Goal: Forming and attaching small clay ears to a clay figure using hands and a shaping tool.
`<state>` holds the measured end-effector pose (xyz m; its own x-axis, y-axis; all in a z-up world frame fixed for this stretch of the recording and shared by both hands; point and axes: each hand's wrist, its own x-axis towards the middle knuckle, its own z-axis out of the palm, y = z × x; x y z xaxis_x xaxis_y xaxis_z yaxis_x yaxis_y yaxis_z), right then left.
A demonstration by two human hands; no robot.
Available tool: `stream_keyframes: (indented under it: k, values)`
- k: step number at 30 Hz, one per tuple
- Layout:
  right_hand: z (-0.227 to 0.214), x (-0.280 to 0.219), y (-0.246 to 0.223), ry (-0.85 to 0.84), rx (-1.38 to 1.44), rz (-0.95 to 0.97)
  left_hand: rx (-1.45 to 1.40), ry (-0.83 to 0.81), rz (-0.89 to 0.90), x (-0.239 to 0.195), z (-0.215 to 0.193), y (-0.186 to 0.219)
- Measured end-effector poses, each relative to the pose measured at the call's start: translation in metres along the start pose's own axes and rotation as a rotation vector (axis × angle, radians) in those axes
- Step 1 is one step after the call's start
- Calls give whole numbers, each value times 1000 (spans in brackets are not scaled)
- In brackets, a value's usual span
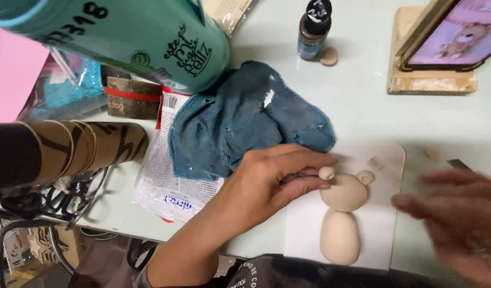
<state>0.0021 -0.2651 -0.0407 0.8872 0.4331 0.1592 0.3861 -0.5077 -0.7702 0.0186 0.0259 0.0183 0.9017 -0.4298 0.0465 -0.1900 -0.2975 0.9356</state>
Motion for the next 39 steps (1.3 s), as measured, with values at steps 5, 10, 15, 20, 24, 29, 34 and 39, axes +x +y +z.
stream_keyframes:
  k: [5,10,15,20,24,29,34,39]
  values:
    - [-7,27,-56,-53,-90,-300,-113,-12,-48,1,1,1]
    - [-9,37,-66,-90,-151,-353,-134,-3,-33,1,1,3]
    - [-10,38,-65,-109,-143,-363,-159,-1,-34,1,1,4]
    - [-9,42,-69,-143,-95,-340,-205,-15,-27,1,2,3]
    - [-9,40,-65,-169,-92,-336,-190,-26,-19,2,2,5]
    - [-10,41,-67,-185,-157,-380,-151,5,22,0,6,1]
    - [-8,43,-70,-145,-110,-345,-181,-6,23,0,9,3]
    - [-8,41,-68,-145,-119,-345,-119,-9,56,-1,12,3]
